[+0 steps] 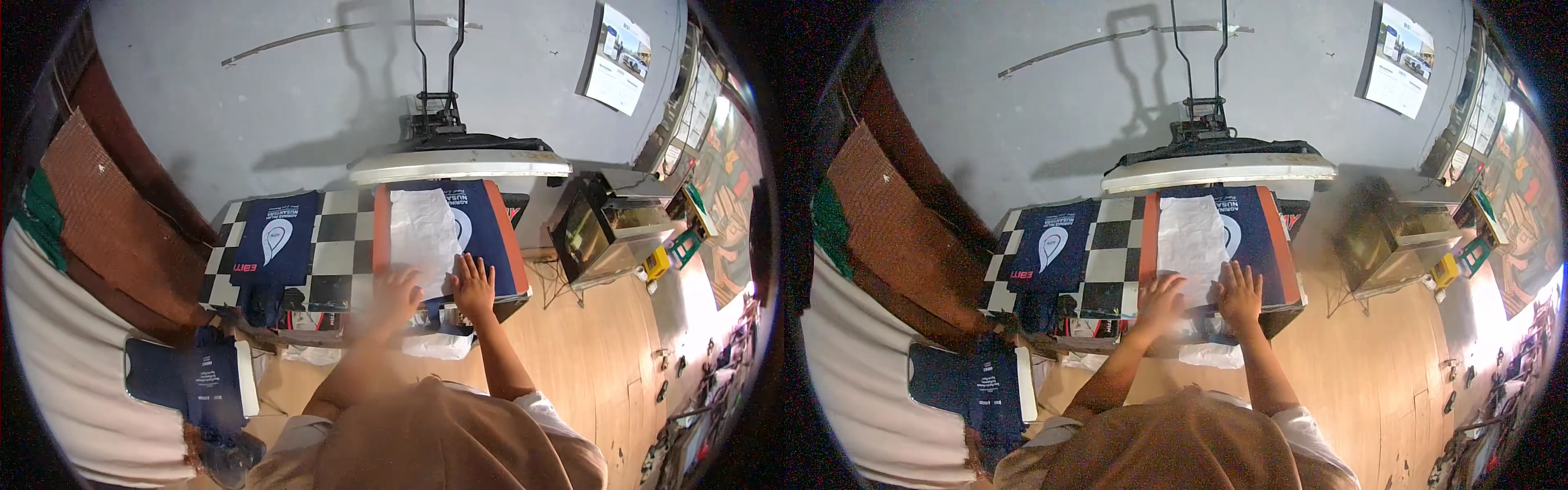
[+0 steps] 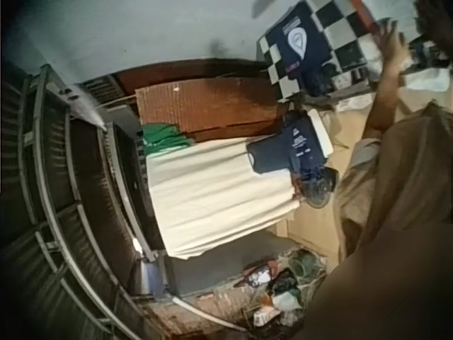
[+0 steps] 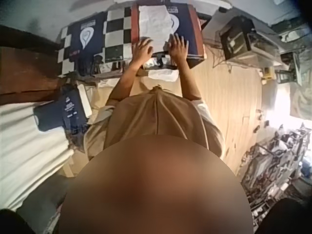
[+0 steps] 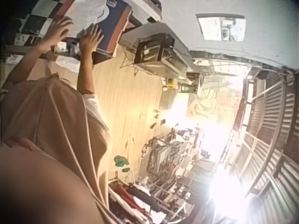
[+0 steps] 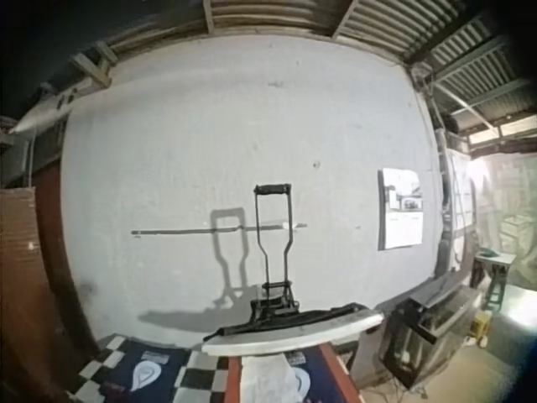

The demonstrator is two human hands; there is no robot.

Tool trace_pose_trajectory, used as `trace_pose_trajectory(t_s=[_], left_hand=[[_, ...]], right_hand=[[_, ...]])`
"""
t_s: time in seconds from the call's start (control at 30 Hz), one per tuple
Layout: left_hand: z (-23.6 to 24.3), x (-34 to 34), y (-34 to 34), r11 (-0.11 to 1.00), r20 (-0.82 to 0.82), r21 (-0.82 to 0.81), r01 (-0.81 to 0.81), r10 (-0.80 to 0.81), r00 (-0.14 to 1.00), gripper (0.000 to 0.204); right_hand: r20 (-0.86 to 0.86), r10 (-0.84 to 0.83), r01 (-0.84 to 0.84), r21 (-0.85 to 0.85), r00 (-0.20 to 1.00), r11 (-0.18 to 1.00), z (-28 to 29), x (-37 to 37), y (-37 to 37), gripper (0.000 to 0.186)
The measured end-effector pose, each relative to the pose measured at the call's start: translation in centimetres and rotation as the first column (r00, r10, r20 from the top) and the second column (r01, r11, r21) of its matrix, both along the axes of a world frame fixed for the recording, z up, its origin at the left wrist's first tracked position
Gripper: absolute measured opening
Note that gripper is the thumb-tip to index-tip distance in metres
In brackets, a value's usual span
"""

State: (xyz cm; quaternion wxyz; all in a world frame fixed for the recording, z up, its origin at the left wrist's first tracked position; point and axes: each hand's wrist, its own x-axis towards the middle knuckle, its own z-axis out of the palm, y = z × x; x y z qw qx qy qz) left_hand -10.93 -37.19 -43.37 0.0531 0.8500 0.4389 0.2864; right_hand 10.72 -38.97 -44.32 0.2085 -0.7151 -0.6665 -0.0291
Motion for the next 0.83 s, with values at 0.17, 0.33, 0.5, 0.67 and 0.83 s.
trace_pose_trajectory(t_s=[0.17, 0.33, 0.5, 0.67, 0.83], left_hand=[[0.4, -2.5, -1.6, 0.982, 0.030, -0.081, -0.169, 0.172, 0.985, 0.043], [0.4, -2.4, -2.4, 0.950, -0.140, -0.160, -0.267, 0.246, 0.959, 0.051], [1.8, -1.9, -2.9, 0.953, -0.132, -0.107, -0.284, 0.269, 0.954, 0.052], [6.2, -0.6, -3.1, 0.972, -0.025, -0.006, -0.234, 0.234, 0.972, 0.047], [10.9, 1.6, -1.9, 0.988, 0.064, 0.144, -0.064, 0.055, 0.996, 0.050]], right_hand=[[0.011, 0.022, -0.023, 0.052, 1.000, 0.998, -1.0, 0.6, 0.0, 0.057], [-0.013, 0.043, -0.041, 0.075, 0.999, 0.996, -1.6, 1.0, 0.4, 0.061], [-0.079, 0.096, -0.085, 0.134, 0.992, 0.987, 0.0, 1.3, -0.5, 0.067], [-0.113, 0.180, -0.151, 0.228, 0.977, 0.962, 3.2, 2.3, -2.1, 0.057], [-0.334, 0.455, -0.337, 0.356, 0.825, 0.872, 10.4, 2.4, -2.8, 0.057]])
